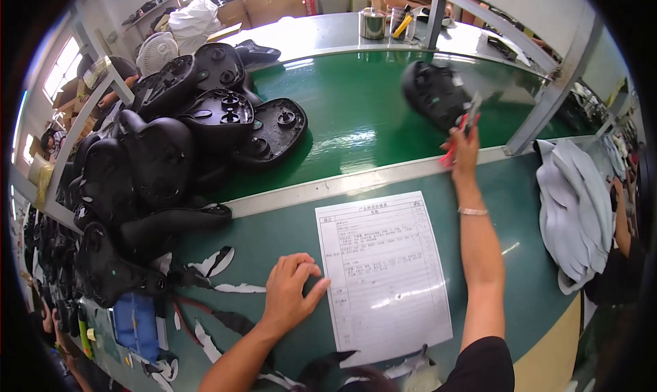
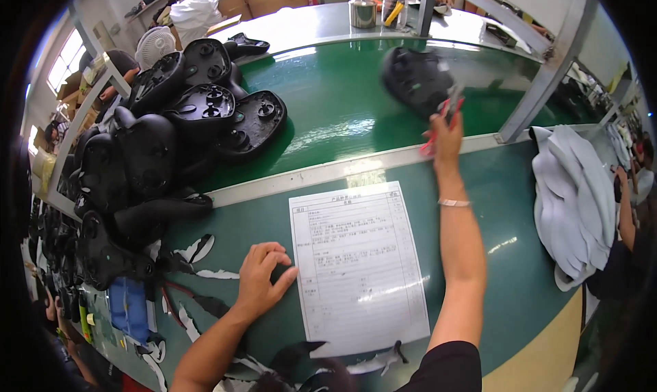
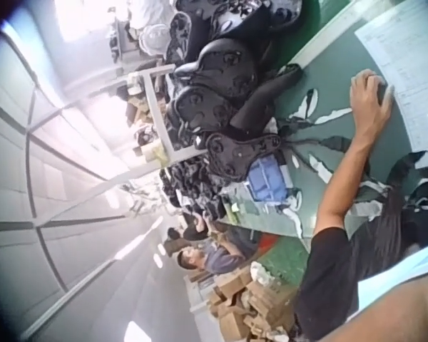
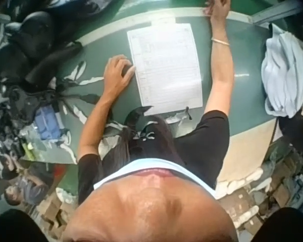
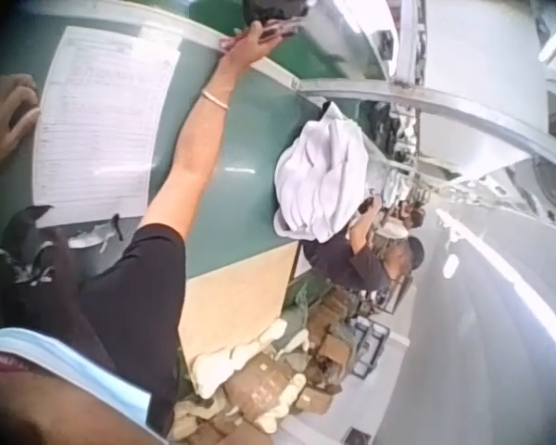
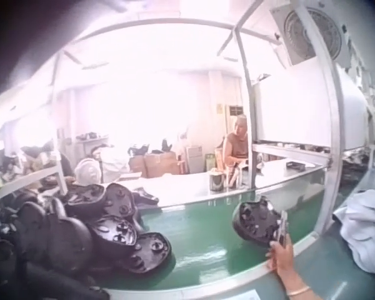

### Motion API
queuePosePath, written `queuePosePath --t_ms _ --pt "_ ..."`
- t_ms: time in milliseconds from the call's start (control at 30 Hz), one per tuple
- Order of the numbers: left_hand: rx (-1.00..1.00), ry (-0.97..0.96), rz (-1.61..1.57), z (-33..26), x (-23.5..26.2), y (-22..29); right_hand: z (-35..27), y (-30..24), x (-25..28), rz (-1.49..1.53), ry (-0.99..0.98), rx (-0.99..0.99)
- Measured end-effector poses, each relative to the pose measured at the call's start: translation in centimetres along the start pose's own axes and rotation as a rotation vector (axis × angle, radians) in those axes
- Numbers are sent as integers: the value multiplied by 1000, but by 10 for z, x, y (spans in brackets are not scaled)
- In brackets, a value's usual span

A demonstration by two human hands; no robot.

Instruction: Trimming excess synthetic material from bicycle seats using a utility knife on a production line.

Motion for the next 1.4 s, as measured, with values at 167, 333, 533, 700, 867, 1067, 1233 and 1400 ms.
queuePosePath --t_ms 167,333,533,700,867,1067,1233,1400 --pt "415 103 -903 -20 2 -55 -199 -44 -74 163 -313 -326" --pt "780 -93 -1667 -79 5 -66 -357 -102 -100 -320 -941 -210" --pt "872 -72 -1491 -176 50 -76 -459 -161 -103 -374 -964 -359" --pt "907 -164 -1249 -206 95 -80 -481 -177 -88 -513 -882 -358" --pt "826 -273 -1112 -200 125 -62 -479 -221 -151 -561 -1124 316" --pt "743 -316 -956 -192 130 -60 -504 -202 -145 -1120 -1456 331" --pt "886 -54 -992 -234 127 -65 -564 -203 -104 -878 -1082 -23" --pt "944 193 -1084 -279 141 -56 -590 -224 -90 -815 -1011 -237"
Point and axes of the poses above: each hand's wrist, its own z-axis towards the middle knuckle, its own x-axis out of the back of the hand, y = z × x, the point moved 9 cm from there along z, towards the middle knuckle, and after that the axes turned 5 degrees about z, right-handed, at the moved point
